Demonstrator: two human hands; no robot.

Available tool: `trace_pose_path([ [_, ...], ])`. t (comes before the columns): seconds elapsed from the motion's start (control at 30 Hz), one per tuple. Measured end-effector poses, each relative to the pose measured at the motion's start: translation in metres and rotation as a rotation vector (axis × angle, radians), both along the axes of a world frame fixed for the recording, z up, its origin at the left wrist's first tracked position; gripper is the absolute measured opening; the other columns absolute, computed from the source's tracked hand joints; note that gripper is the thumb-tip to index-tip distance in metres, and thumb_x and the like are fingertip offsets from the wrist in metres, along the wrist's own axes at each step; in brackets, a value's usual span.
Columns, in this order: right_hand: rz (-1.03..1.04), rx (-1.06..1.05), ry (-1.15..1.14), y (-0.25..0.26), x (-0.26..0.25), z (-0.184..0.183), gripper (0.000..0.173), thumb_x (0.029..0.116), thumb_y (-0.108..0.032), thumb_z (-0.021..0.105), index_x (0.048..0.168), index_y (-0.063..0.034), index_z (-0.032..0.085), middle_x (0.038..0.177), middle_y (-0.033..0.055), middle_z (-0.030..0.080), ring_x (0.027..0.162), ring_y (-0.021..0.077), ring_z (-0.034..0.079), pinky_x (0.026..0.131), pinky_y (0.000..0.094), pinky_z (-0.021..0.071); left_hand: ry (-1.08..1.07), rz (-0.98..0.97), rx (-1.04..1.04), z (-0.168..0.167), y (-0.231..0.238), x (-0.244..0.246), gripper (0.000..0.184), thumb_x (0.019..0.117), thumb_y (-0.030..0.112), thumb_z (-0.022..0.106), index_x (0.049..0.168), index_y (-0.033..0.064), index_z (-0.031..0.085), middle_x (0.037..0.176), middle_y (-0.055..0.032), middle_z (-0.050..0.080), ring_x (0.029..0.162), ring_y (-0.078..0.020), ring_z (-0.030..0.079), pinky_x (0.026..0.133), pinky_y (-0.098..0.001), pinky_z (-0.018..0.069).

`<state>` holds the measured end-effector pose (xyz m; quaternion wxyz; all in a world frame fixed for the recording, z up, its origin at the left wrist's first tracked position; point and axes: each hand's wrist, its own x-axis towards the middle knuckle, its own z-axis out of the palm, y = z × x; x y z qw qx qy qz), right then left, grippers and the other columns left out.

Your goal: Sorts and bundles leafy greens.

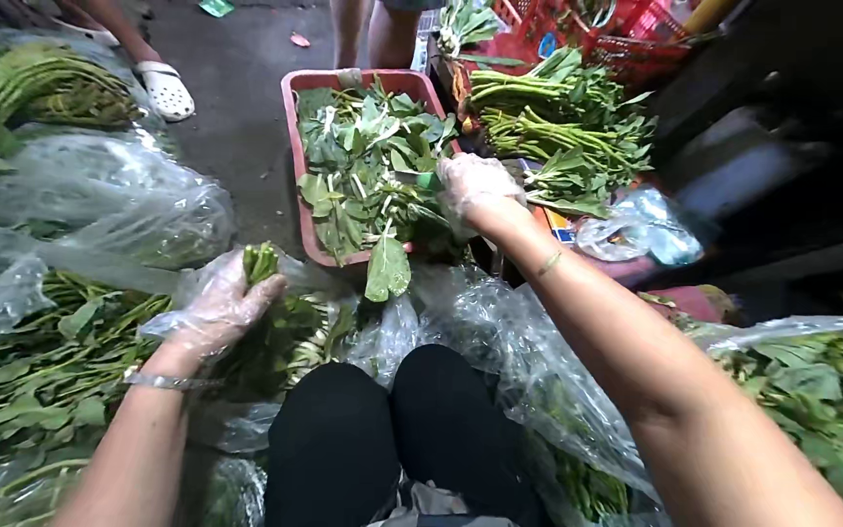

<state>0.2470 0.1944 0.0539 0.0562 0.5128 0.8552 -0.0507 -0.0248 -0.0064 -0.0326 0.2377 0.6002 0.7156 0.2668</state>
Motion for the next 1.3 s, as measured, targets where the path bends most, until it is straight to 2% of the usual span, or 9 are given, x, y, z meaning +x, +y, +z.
trace_pose_path([
  [0.13, 0.079, -0.124, 0.193, 0.003, -0.012, 0.005, 0.041, 0.1006, -0.027, 0.063, 0.136, -0.0074, 0.061, 0.129, 0.0221, 0.065, 0.123, 0.0403, 0.061, 0.100, 0.0632, 0.0474, 0.054, -0.002, 0.163, 0.025, 0.000, 0.030, 0.054, 0.0934, 0.035, 0.061, 0.121, -0.0115, 0.058, 0.103, -0.0305, 0.065, 0.096, -0.0420, 0.064, 0.086, -0.0619, 0.0478],
  [0.33, 0.033, -0.178, 0.162, -0.003, -0.048, -0.009, 0.034, 0.0999, -0.027, 0.062, 0.128, -0.0075, 0.065, 0.127, 0.0220, 0.066, 0.120, 0.0414, 0.063, 0.093, 0.0649, 0.0505, 0.035, -0.220, 0.549, 0.070, 0.022, 0.096, 0.029, 0.0794, 0.028, 0.074, 0.089, 0.0015, 0.070, 0.074, -0.0061, 0.067, 0.067, -0.0086, 0.063, 0.062, -0.0276, 0.0524],
  [0.5, 0.037, -0.176, 0.095, -0.017, -0.066, -0.007, 0.031, 0.0974, -0.021, 0.064, 0.126, -0.0073, 0.066, 0.128, 0.0217, 0.066, 0.119, 0.0423, 0.063, 0.090, 0.0650, 0.0514, 0.127, -0.479, 0.648, 0.071, 0.038, 0.128, 0.023, 0.0770, 0.028, 0.075, 0.084, 0.0066, 0.076, 0.076, -0.0071, 0.073, 0.072, -0.0163, 0.069, 0.091, -0.0418, 0.0493],
  [0.67, 0.039, -0.177, 0.097, -0.017, -0.075, -0.012, 0.027, 0.0964, -0.021, 0.065, 0.120, -0.0074, 0.069, 0.124, 0.0206, 0.067, 0.116, 0.0420, 0.065, 0.085, 0.0653, 0.0528, 0.184, -0.482, 0.618, 0.067, 0.048, 0.143, 0.021, 0.0767, 0.028, 0.075, 0.079, 0.0077, 0.075, 0.071, -0.0072, 0.071, 0.065, -0.0184, 0.067, 0.085, -0.0479, 0.0480],
  [0.73, 0.057, -0.179, 0.100, -0.020, -0.075, -0.014, 0.026, 0.0970, -0.022, 0.064, 0.117, -0.0074, 0.070, 0.121, 0.0205, 0.068, 0.113, 0.0419, 0.065, 0.084, 0.0647, 0.0531, 0.167, -0.448, 0.581, 0.065, 0.053, 0.142, 0.022, 0.0769, 0.027, 0.076, 0.087, 0.0082, 0.077, 0.074, -0.0075, 0.072, 0.069, -0.0209, 0.068, 0.082, -0.0500, 0.0484],
  [0.8, 0.080, -0.212, 0.107, -0.022, -0.071, -0.011, 0.032, 0.0993, -0.026, 0.063, 0.121, -0.0040, 0.068, 0.124, 0.0225, 0.067, 0.117, 0.0424, 0.064, 0.090, 0.0647, 0.0511, 0.094, -0.358, 0.511, 0.072, 0.055, 0.133, 0.051, 0.0785, 0.022, 0.079, 0.126, 0.0047, 0.071, 0.091, -0.0146, 0.075, 0.082, -0.0286, 0.070, 0.084, -0.0548, 0.0508],
  [0.9, 0.026, -0.210, 0.112, -0.023, -0.066, -0.017, 0.038, 0.0984, -0.026, 0.064, 0.128, -0.0017, 0.065, 0.129, 0.0227, 0.065, 0.121, 0.0416, 0.062, 0.092, 0.0638, 0.0514, 0.054, -0.231, 0.449, 0.085, 0.056, 0.116, 0.098, 0.0802, 0.025, 0.077, 0.162, 0.0119, 0.026, 0.107, -0.0163, 0.071, 0.089, -0.0233, 0.068, 0.081, -0.0461, 0.0549],
  [1.13, 0.078, -0.207, 0.216, -0.022, -0.043, -0.025, 0.042, 0.1013, -0.028, 0.062, 0.139, -0.0078, 0.060, 0.138, 0.0223, 0.060, 0.127, 0.0415, 0.059, 0.101, 0.0637, 0.0470, -0.024, -0.083, 0.494, 0.075, 0.047, 0.080, 0.073, 0.0872, 0.024, 0.073, 0.151, 0.0060, 0.043, 0.134, -0.0197, 0.062, 0.108, -0.0208, 0.065, 0.095, -0.0411, 0.0531],
  [1.3, -0.194, -0.093, 0.628, -0.056, 0.067, -0.026, 0.047, 0.1000, -0.023, 0.066, 0.142, -0.0064, 0.055, 0.128, 0.0203, 0.066, 0.114, 0.0369, 0.067, 0.096, 0.0586, 0.0527, -0.031, 0.071, 0.525, 0.055, 0.028, 0.048, 0.074, 0.0862, 0.030, 0.068, 0.147, -0.0037, 0.042, 0.138, -0.0280, 0.053, 0.111, -0.0205, 0.059, 0.099, -0.0357, 0.0468],
])
